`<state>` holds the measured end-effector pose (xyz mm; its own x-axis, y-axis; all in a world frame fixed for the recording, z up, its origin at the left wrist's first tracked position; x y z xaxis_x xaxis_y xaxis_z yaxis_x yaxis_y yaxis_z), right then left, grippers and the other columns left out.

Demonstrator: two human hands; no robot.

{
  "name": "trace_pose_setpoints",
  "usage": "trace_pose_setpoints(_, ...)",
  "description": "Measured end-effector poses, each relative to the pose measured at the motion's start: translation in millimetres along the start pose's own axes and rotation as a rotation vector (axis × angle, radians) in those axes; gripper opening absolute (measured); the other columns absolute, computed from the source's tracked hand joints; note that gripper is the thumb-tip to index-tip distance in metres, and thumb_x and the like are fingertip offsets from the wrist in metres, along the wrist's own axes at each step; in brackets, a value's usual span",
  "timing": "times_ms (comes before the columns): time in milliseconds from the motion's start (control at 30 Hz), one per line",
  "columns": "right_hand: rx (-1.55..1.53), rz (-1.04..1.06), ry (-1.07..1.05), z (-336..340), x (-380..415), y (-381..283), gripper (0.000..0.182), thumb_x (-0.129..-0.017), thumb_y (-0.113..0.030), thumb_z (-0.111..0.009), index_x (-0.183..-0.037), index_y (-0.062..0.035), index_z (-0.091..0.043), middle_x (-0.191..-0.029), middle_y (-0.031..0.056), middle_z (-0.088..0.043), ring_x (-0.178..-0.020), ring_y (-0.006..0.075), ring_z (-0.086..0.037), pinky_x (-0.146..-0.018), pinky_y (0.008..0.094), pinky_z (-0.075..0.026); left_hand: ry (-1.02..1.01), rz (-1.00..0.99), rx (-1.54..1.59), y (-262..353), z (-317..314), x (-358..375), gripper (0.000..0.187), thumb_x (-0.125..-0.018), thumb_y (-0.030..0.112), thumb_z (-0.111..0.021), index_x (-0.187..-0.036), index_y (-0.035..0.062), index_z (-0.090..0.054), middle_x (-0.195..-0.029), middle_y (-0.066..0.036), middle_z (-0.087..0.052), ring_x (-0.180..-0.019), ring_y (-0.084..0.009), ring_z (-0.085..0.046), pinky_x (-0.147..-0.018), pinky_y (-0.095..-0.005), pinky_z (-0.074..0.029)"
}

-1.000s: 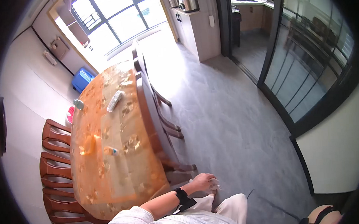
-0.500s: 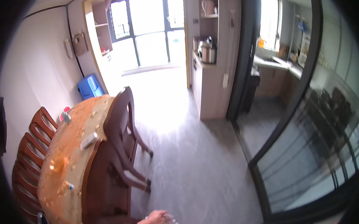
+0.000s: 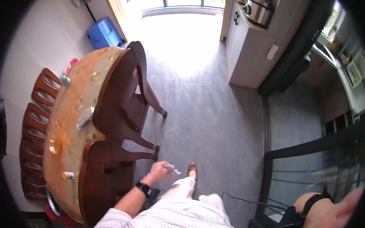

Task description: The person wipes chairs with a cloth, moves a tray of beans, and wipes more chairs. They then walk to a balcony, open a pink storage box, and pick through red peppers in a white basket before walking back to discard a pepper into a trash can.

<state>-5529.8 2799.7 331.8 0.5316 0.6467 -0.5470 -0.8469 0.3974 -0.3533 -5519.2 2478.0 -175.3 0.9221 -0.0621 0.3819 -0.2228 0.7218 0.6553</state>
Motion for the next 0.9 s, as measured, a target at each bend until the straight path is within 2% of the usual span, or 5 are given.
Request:
trace_pose_setpoints(133,0.072,-0.191,0.202,-34,-19,85,0.013,-0.083,-0.011,-0.055,-0.082,0.0012,-0.051,-0.074,0.0082,-0.052,-0.063,0.0170,-0.044,-0.058,0.0299,-0.039,-0.005,-0.042,0.062,28,31,-102,0.025,-0.073,0.014,-0.058,-0.097,0.0086,-0.067,-0.090,-0.014,-0.067,-0.086,-0.0285,-0.064,-0.077,-0.0340,-0.050)
trace_pose_setpoints(200,0.232,-0.210,0.340,-62,-18,141,0.018,-0.083,-0.002,-0.059,-0.101,0.0011,-0.055,-0.076,0.0090,-0.060,-0.057,0.0141,-0.052,-0.054,0.0268,-0.041,-0.008,-0.036,0.113,48,48,-138,0.026,-0.074,0.013,-0.058,-0.098,0.0080,-0.066,-0.092,-0.013,-0.066,-0.088,-0.0281,-0.063,-0.079,-0.0337,-0.049)
trace_pose_setpoints(600,0.014,-0.716,0.311,-128,-64,491,0.026,-0.085,0.000,-0.058,-0.110,-0.0052,-0.061,-0.076,0.0036,-0.063,-0.061,0.0061,-0.055,-0.052,0.0187,-0.045,0.239,0.110,0.113,62,101,-371,0.029,-0.071,0.006,-0.054,-0.097,0.0055,-0.066,-0.097,-0.015,-0.064,-0.093,-0.0294,-0.060,-0.085,-0.0366,-0.047)
trace_pose_setpoints(733,-0.223,-0.480,0.097,-201,-217,611,0.025,-0.084,0.000,-0.060,-0.108,-0.0039,-0.061,-0.075,0.0061,-0.062,-0.058,0.0074,-0.055,-0.052,0.0219,-0.046,0.386,0.141,0.190,88,156,-471,0.029,-0.069,0.005,-0.054,-0.095,0.0033,-0.066,-0.095,-0.016,-0.063,-0.094,-0.0288,-0.059,-0.086,-0.0351,-0.047)
trace_pose_setpoints(900,-0.422,0.029,-0.200,-310,-376,636,0.027,-0.080,0.001,-0.062,-0.107,-0.0050,-0.061,-0.074,0.0081,-0.061,-0.056,0.0123,-0.055,-0.052,0.0232,-0.045,0.509,0.218,0.288,95,207,-545,0.023,-0.070,0.008,-0.057,-0.092,0.0052,-0.065,-0.096,-0.013,-0.062,-0.093,-0.0299,-0.059,-0.083,-0.0378,-0.047)
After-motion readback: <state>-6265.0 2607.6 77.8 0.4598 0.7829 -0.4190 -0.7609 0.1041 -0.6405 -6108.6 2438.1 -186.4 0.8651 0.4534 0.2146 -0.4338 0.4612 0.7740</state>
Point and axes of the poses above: each hand's wrist, its own x-axis away from the middle knuckle, its own z-axis out of the back of the hand, y = z × x, the point moved 1 cm from there along -x, towards the middle knuckle
